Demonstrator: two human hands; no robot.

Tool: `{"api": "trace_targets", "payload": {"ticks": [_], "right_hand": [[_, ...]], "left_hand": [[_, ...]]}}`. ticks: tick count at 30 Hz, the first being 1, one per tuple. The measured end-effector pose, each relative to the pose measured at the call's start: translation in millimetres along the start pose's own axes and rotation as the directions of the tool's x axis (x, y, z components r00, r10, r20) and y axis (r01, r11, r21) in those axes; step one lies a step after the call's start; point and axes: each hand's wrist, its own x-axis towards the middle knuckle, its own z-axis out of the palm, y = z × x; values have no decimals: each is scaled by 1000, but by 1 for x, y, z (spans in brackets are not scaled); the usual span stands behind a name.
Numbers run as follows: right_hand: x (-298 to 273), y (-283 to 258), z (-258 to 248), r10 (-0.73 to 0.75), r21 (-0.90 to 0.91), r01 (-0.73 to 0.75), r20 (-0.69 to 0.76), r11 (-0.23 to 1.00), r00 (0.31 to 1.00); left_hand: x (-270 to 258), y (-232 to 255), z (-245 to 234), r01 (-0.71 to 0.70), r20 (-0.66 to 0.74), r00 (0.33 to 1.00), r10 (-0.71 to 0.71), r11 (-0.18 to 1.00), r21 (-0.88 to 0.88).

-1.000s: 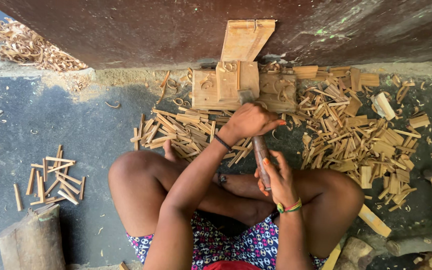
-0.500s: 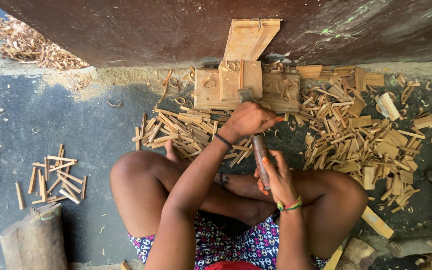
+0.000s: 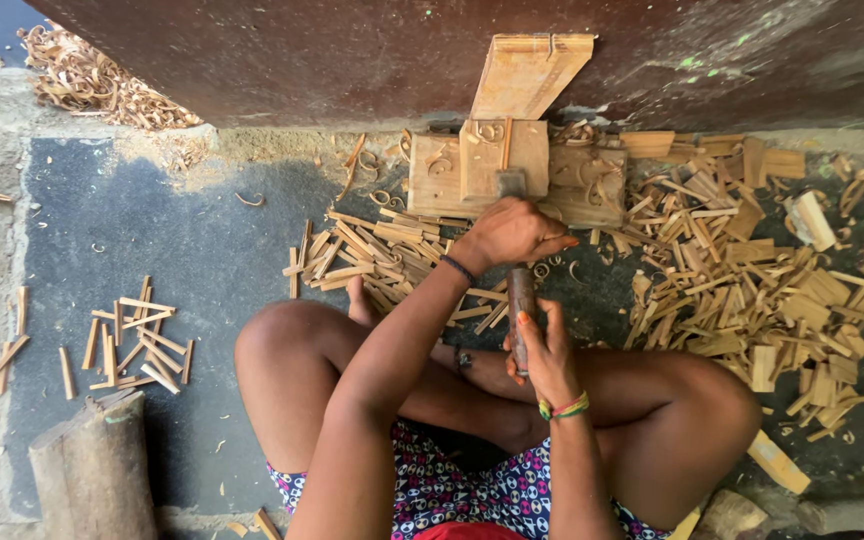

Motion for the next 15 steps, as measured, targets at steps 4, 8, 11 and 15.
{"api": "trace_targets", "payload": {"ticks": [4,8,11,15], "right_hand": [[13,-4,5,8,-10,-8,-28,1000,1000],[23,-16,9,-26,-38,25,-16,999,1000],[31,-25,11,5,-14,-6,-29,1000,1000],[37,-23,16,-21,-3,21,-27,1000,999]], "left_hand": [[7,-7,-6,-6,-1,1000,6,994,105],[20,-20,-14,50,73,996,-56,996,70],[29,-30,-16,38,68,997,-44,996,83],[31,-40,-14,48,119,991,-57,996,81]]}}
